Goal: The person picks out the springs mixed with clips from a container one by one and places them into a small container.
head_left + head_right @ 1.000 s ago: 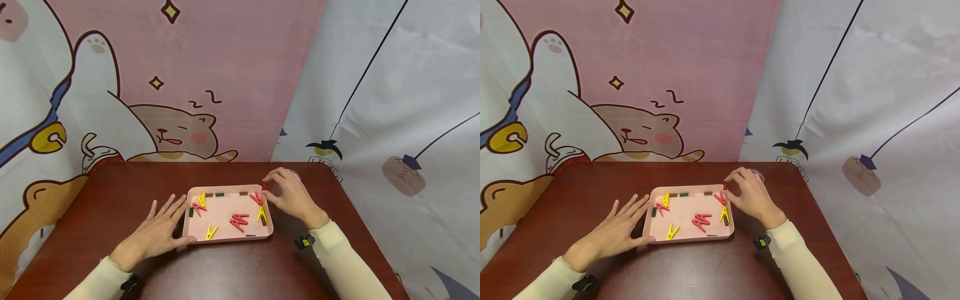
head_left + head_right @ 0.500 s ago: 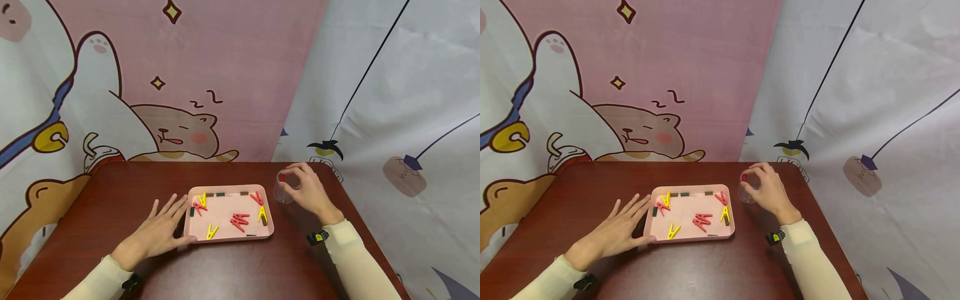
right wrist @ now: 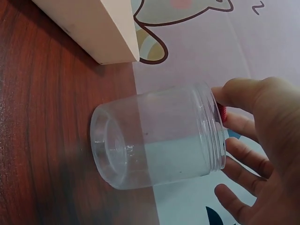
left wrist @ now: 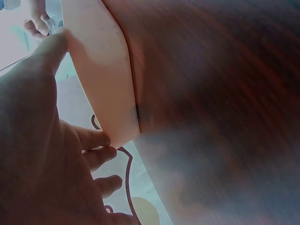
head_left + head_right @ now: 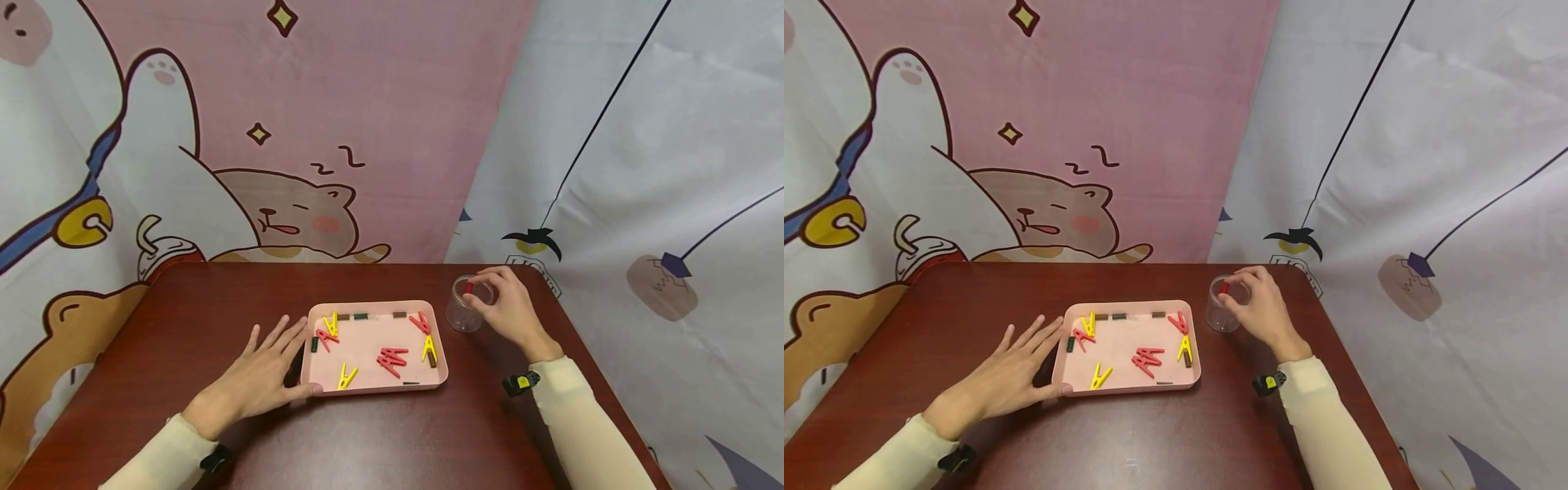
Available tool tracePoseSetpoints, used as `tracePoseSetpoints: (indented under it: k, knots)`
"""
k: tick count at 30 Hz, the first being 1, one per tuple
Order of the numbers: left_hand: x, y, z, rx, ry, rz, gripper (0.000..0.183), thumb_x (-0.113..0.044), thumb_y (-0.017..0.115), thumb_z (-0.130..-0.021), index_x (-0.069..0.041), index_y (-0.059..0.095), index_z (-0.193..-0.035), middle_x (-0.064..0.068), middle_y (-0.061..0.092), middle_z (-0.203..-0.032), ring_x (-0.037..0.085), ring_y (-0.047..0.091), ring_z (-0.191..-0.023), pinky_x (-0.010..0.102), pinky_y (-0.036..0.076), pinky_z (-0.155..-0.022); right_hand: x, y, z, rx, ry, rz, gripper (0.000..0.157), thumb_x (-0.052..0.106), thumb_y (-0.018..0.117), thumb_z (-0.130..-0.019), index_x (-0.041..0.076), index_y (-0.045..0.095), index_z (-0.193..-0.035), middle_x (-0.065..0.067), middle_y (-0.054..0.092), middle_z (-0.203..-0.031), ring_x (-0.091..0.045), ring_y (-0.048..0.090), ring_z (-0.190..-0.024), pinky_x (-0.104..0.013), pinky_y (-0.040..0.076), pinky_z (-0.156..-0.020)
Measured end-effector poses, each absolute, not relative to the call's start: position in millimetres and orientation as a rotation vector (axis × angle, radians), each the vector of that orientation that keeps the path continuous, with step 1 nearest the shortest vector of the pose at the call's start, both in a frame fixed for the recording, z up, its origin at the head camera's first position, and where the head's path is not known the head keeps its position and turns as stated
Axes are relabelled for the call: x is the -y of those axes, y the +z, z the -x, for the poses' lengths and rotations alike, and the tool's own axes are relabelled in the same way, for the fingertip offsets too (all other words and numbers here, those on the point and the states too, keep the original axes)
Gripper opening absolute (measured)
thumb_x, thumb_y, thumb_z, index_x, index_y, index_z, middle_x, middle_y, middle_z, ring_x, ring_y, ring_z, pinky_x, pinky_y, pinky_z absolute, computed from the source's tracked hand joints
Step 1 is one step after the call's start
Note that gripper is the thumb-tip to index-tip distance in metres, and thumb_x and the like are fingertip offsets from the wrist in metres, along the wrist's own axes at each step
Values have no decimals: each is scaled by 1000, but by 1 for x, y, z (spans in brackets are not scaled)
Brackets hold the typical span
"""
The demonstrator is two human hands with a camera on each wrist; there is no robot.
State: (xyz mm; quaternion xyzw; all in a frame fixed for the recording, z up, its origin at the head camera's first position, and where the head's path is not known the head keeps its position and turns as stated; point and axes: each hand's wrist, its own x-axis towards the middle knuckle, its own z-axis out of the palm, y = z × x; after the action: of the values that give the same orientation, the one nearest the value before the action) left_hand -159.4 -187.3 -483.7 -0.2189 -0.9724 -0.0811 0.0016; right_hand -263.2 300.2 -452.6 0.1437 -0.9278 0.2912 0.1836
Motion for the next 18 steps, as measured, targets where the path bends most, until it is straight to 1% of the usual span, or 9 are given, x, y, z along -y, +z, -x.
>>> tracePoseSetpoints:
  k: [5, 7, 11, 13, 14, 16, 18]
  knots:
    - [187, -484, 160, 3044, -258, 687, 112, -86, 61, -87, -19, 29, -171, 2, 25, -180, 36, 19, -167, 78, 16, -126, -302, -452, 265, 2636, 865, -342, 38, 30, 91, -88, 12, 78, -119, -9, 63, -130, -29, 60, -122, -54, 53, -103]
    - [187, -485, 160, 3036, -262, 688, 112, -87, 61, -87, -18, 30, -171, 3, 26, -179, 37, 20, -167, 78, 16, -125, -303, -452, 265, 2644, 865, -328, 38, 31, 91, -88, 12, 79, -119, -9, 63, -129, -29, 60, -121, -54, 54, -101]
    - [188, -485, 161, 3035, -271, 684, 113, -86, 62, -86, -18, 31, -171, 2, 26, -179, 37, 20, -167, 79, 15, -125, -303, -453, 266, 2670, 855, -303, 37, 33, 90, -89, 14, 79, -119, -9, 64, -129, -28, 60, -110, -46, 54, -89]
    - [188, -485, 160, 3041, -272, 682, 113, -86, 62, -86, -19, 30, -171, 2, 25, -180, 37, 20, -167, 78, 15, -125, -303, -453, 266, 2682, 861, -290, 37, 33, 90, -89, 15, 79, -119, -9, 63, -129, -28, 59, -106, -42, 53, -85]
    - [187, -484, 160, 3047, -267, 678, 113, -86, 62, -86, -19, 30, -171, 1, 24, -180, 37, 20, -167, 78, 15, -126, -303, -453, 266, 2686, 868, -290, 37, 33, 89, -90, 14, 79, -120, -10, 63, -129, -29, 59, -105, -42, 53, -84]
    - [187, -484, 160, 3050, -266, 678, 113, -86, 63, -86, -19, 29, -171, 1, 24, -180, 37, 20, -167, 78, 16, -125, -303, -454, 267, 2693, 882, -286, 42, 35, 89, -90, 14, 78, -124, -11, 62, -132, -31, 59, -108, -45, 55, -86]
    - [187, -484, 160, 3060, -261, 674, 113, -86, 62, -86, -20, 28, -172, 1, 23, -180, 36, 19, -167, 78, 16, -126, -303, -454, 267, 2703, 893, -283, 51, 40, 87, -91, 16, 74, -134, -13, 61, -137, -33, 59, -118, -53, 57, -95]
